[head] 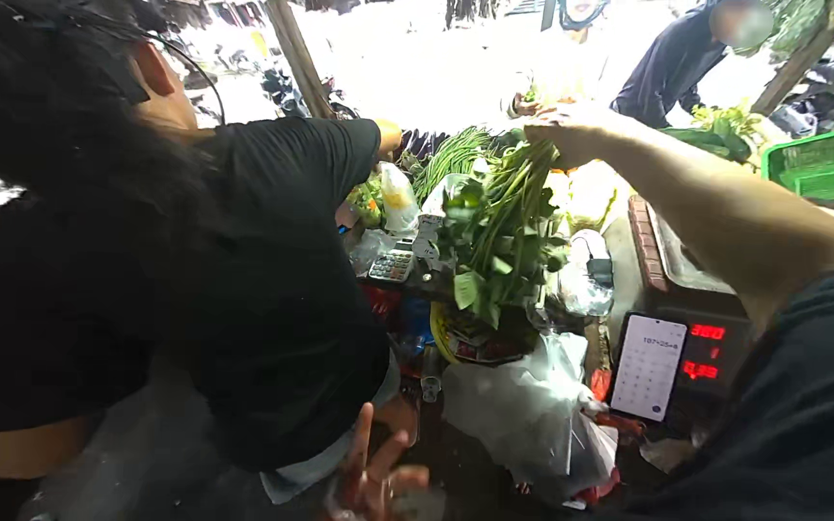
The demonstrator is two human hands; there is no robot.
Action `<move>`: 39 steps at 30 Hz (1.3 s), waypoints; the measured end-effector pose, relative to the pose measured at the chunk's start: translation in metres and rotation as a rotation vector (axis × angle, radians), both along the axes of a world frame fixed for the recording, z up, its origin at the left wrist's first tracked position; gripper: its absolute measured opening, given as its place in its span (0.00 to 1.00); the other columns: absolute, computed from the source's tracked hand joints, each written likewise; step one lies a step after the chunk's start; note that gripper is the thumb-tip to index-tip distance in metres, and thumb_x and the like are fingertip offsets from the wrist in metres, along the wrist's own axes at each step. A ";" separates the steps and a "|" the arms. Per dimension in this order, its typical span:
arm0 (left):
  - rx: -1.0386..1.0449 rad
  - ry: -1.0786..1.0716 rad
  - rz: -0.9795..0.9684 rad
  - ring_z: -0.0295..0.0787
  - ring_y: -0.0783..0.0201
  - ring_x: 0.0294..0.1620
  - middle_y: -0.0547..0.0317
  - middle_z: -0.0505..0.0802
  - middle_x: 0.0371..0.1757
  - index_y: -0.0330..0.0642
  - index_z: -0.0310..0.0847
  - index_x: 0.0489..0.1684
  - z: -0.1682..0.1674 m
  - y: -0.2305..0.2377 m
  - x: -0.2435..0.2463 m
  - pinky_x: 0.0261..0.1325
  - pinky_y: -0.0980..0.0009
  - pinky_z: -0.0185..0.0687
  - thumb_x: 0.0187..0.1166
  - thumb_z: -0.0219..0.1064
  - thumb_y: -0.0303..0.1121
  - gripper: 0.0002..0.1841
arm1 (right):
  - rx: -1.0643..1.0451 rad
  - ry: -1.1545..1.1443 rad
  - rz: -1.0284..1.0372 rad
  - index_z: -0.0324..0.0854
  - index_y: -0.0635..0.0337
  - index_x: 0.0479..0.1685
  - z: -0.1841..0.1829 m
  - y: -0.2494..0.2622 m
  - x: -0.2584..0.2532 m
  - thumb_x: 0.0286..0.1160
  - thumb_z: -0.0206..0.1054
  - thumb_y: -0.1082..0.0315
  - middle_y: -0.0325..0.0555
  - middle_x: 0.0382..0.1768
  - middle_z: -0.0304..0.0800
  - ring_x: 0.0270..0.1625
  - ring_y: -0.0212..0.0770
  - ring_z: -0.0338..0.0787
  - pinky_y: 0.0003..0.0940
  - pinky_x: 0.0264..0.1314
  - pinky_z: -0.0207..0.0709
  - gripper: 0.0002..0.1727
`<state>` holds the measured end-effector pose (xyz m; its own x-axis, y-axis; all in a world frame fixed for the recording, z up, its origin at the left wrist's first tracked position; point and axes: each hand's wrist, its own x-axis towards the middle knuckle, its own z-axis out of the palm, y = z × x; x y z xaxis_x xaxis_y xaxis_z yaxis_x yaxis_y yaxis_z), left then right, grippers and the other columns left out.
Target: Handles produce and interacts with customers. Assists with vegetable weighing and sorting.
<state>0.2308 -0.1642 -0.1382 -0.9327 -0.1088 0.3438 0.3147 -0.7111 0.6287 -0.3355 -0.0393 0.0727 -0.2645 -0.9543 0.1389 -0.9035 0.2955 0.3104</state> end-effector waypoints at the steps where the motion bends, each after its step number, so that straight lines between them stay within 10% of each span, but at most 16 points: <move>1: -0.157 0.061 0.067 0.76 0.59 0.83 0.61 0.70 0.90 0.60 0.50 0.96 0.014 0.000 -0.010 0.71 0.59 0.84 0.76 0.70 0.54 0.46 | 0.004 0.031 0.018 0.82 0.55 0.63 0.020 0.002 0.019 0.48 0.86 0.58 0.55 0.61 0.89 0.71 0.59 0.84 0.67 0.84 0.60 0.36; 6: -1.310 -0.003 0.987 0.55 0.57 0.93 0.57 0.60 0.94 0.57 0.52 0.95 0.082 0.012 -0.078 0.92 0.53 0.57 0.59 0.85 0.58 0.58 | 0.069 0.206 0.038 0.79 0.58 0.61 0.093 0.013 0.181 0.49 0.82 0.55 0.58 0.42 0.88 0.54 0.63 0.89 0.68 0.80 0.62 0.34; 10: -1.434 -0.091 1.294 0.31 0.49 0.98 0.51 0.43 0.98 0.49 0.34 0.98 0.111 0.027 -0.132 0.93 0.35 0.32 0.54 0.81 0.68 0.71 | 0.130 0.279 0.157 0.80 0.49 0.72 0.096 0.034 0.305 0.53 0.81 0.59 0.54 0.35 0.86 0.39 0.60 0.87 0.59 0.43 0.75 0.37; 13: -1.361 -0.065 1.225 0.70 0.61 0.84 0.59 0.76 0.84 0.54 0.58 0.91 0.101 0.026 -0.137 0.87 0.43 0.61 0.57 0.83 0.54 0.54 | 0.012 0.267 0.498 0.84 0.53 0.62 0.072 0.065 0.341 0.76 0.64 0.64 0.51 0.33 0.83 0.35 0.56 0.85 0.54 0.40 0.75 0.17; 15: -1.359 0.059 1.148 0.89 0.66 0.59 0.61 0.92 0.56 0.49 0.80 0.69 0.099 0.027 -0.128 0.71 0.51 0.80 0.60 0.82 0.45 0.34 | -0.123 0.120 0.506 0.86 0.47 0.59 0.060 0.082 0.341 0.68 0.71 0.59 0.41 0.33 0.84 0.37 0.47 0.85 0.47 0.43 0.76 0.19; 17: -1.302 0.170 0.999 0.92 0.70 0.47 0.62 0.94 0.46 0.45 0.83 0.59 0.103 0.026 -0.117 0.53 0.62 0.91 0.57 0.83 0.38 0.27 | -0.253 -0.111 0.362 0.85 0.41 0.59 0.044 0.099 0.334 0.48 0.81 0.51 0.31 0.39 0.89 0.43 0.37 0.88 0.41 0.45 0.83 0.30; 22: -0.990 0.236 0.634 0.93 0.75 0.48 0.66 0.95 0.48 0.39 0.86 0.57 0.116 0.029 -0.100 0.53 0.71 0.94 0.53 0.83 0.28 0.27 | -0.356 -1.096 0.313 0.59 0.42 0.91 -0.044 0.126 0.313 0.25 0.92 0.46 0.30 0.72 0.83 0.64 0.26 0.88 0.28 0.60 0.89 0.72; 27: -0.628 0.101 0.632 0.89 0.81 0.43 0.71 0.93 0.44 0.41 0.86 0.54 0.096 0.054 -0.117 0.47 0.80 0.88 0.61 0.78 0.34 0.20 | -1.009 -1.532 0.349 0.66 0.57 0.78 -0.168 0.085 0.393 0.33 0.95 0.53 0.29 0.63 0.89 0.65 0.24 0.88 0.26 0.71 0.84 0.60; 31: -0.591 -0.070 0.507 0.86 0.81 0.50 0.69 0.90 0.51 0.40 0.76 0.69 0.084 0.059 -0.110 0.56 0.80 0.84 0.69 0.67 0.28 0.24 | -1.019 -1.336 0.083 0.65 0.65 0.78 -0.164 0.077 0.393 0.37 0.92 0.59 0.39 0.58 0.90 0.61 0.27 0.90 0.26 0.68 0.85 0.58; 36: -0.777 -0.216 0.041 0.75 0.65 0.77 0.63 0.72 0.85 0.56 0.54 0.92 0.077 0.012 -0.116 0.72 0.60 0.78 0.59 0.78 0.50 0.52 | -0.989 -1.299 -0.066 0.71 0.53 0.79 -0.158 0.132 0.357 0.45 0.88 0.63 0.36 0.58 0.92 0.59 0.31 0.92 0.35 0.64 0.89 0.49; 39: -0.687 -0.322 -0.196 0.86 0.71 0.56 0.65 0.89 0.60 0.49 0.80 0.69 0.065 -0.006 -0.112 0.60 0.70 0.84 0.84 0.56 0.51 0.23 | -1.032 -1.288 -0.114 0.79 0.47 0.66 -0.161 0.177 0.347 0.48 0.86 0.60 0.27 0.50 0.93 0.53 0.26 0.92 0.30 0.58 0.90 0.37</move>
